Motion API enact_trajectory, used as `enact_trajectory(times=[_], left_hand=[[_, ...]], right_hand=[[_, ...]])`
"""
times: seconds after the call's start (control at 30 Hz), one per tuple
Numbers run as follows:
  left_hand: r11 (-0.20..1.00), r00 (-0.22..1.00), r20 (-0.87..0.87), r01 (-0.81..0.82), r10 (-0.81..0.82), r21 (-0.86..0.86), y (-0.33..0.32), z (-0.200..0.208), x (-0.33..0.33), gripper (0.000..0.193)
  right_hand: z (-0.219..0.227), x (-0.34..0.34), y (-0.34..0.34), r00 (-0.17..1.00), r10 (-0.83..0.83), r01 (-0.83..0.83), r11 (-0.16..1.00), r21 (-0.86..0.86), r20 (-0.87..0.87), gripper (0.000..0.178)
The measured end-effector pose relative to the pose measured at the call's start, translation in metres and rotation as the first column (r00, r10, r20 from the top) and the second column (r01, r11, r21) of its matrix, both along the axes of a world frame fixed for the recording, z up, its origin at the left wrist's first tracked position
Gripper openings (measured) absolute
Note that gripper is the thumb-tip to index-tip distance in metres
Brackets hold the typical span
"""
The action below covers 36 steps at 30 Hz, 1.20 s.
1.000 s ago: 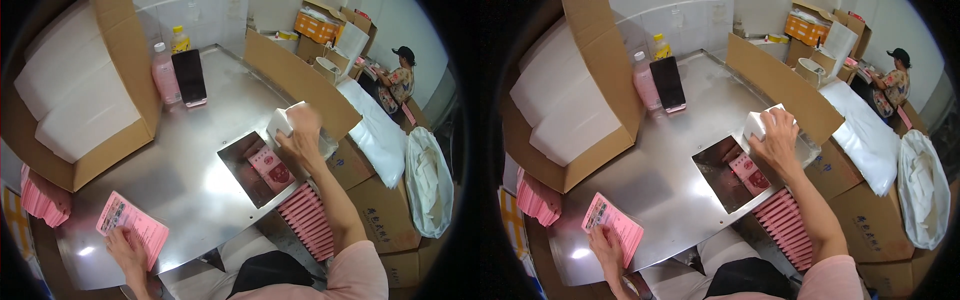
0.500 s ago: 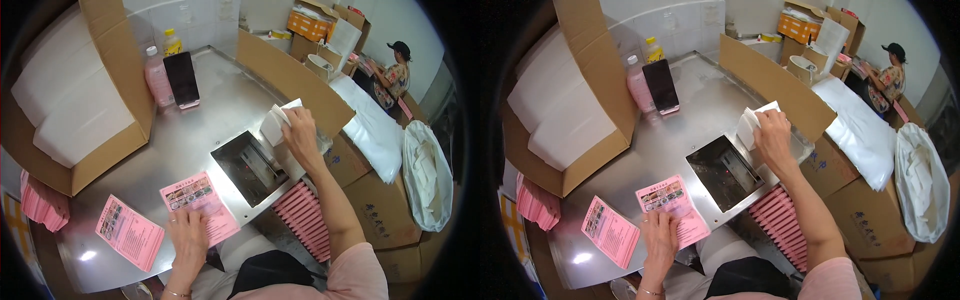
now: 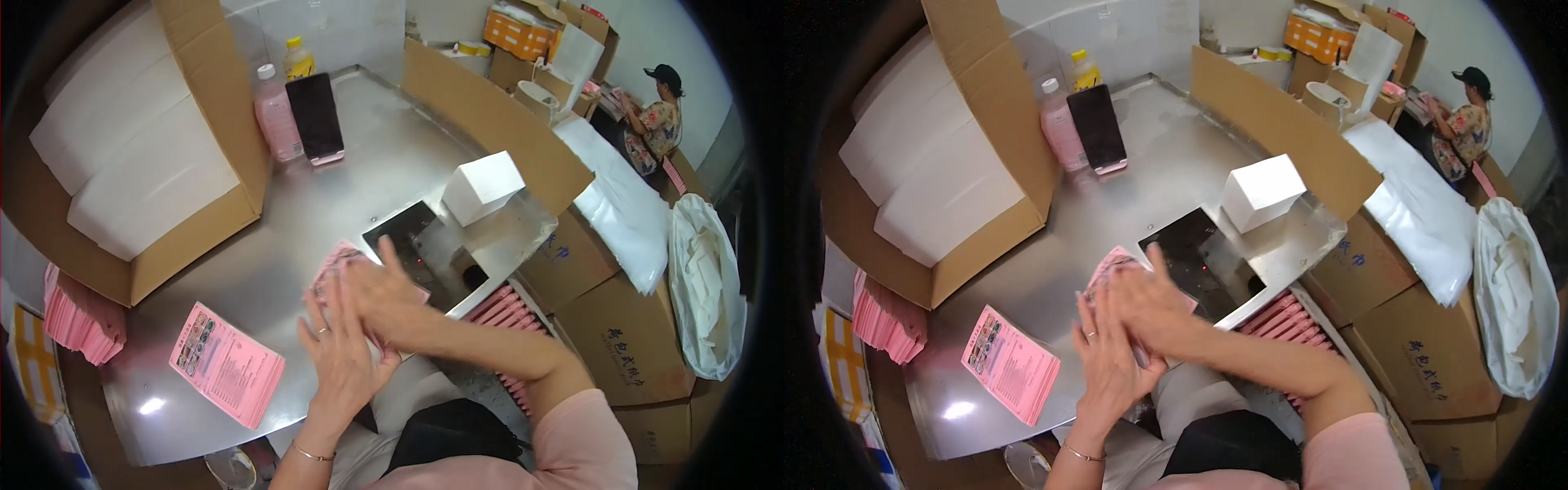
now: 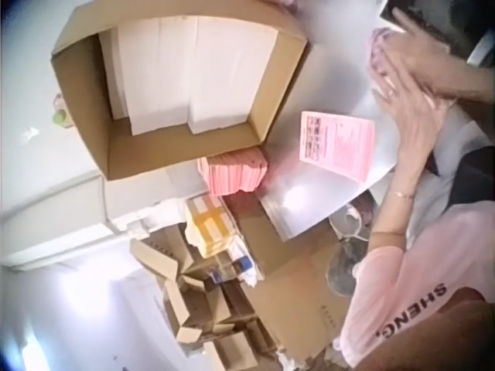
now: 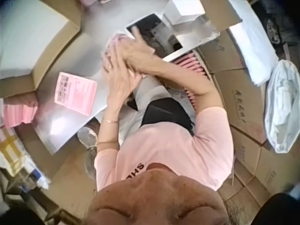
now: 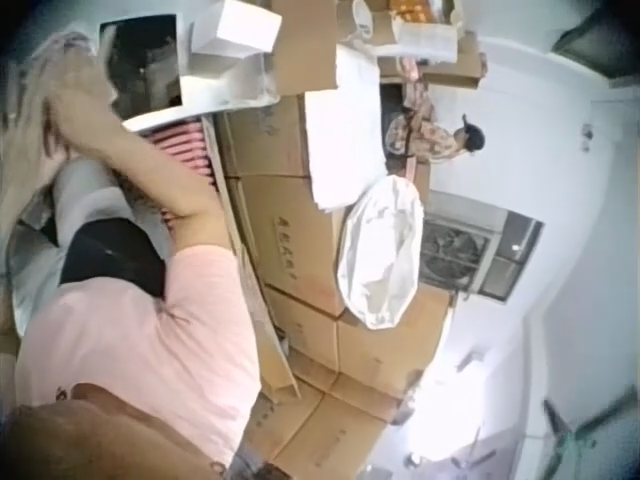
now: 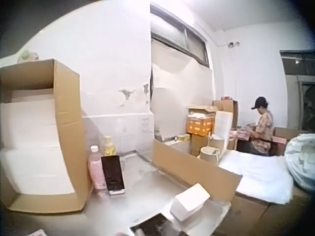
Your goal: Packaging small pink tissue packs into plastic bags and boxes.
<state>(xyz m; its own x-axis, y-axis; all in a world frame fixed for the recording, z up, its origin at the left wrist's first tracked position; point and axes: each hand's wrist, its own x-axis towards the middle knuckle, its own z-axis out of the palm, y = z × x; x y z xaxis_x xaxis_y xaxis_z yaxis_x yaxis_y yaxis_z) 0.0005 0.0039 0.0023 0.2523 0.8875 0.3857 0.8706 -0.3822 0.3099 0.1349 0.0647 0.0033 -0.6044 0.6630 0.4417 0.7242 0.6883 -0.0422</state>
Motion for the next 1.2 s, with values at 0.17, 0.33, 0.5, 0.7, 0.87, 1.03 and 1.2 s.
enact_trajectory(times=[0.17,0.33,0.5,0.7,0.87,1.03,1.2], left_hand=[[0.999,0.991,-0.130,0.016,-0.011,0.039,-0.006,-0.002,-0.023,0.067],[0.982,0.979,-0.109,-0.163,0.174,0.099,-0.002,0.003,-0.016,0.061],[0.992,0.994,-0.077,-0.076,0.083,0.098,-0.005,0.002,-0.016,0.063],[0.998,0.996,-0.069,0.061,-0.062,-0.012,-0.014,0.010,-0.030,0.055],[0.997,0.996,-0.087,-0.028,0.035,0.072,-0.019,-0.005,-0.028,0.045],[0.999,0.999,-0.023,-0.037,0.037,0.031,-0.019,-0.004,-0.025,0.033],[0.999,1.000,0.003,0.003,-0.003,0.053,-0.011,-0.013,-0.023,0.034]], right_hand=[[0.003,0.031,-0.028,0.985,0.114,-0.112,0.994,0.020,-0.127,0.034],[0.054,0.113,0.029,0.821,-0.511,0.571,0.735,0.365,-0.255,0.024],[0.027,0.154,0.052,0.790,-0.560,0.611,0.757,0.233,-0.250,0.020],[0.025,0.153,0.053,0.801,-0.517,0.588,0.775,0.232,-0.302,0.014],[0.025,0.152,0.050,0.785,-0.508,0.591,0.785,0.185,-0.355,0.013],[0.022,0.157,0.048,0.790,-0.503,0.579,0.800,0.156,-0.349,0.016],[0.024,0.158,0.041,0.801,-0.494,0.566,0.810,0.156,-0.339,0.034]])
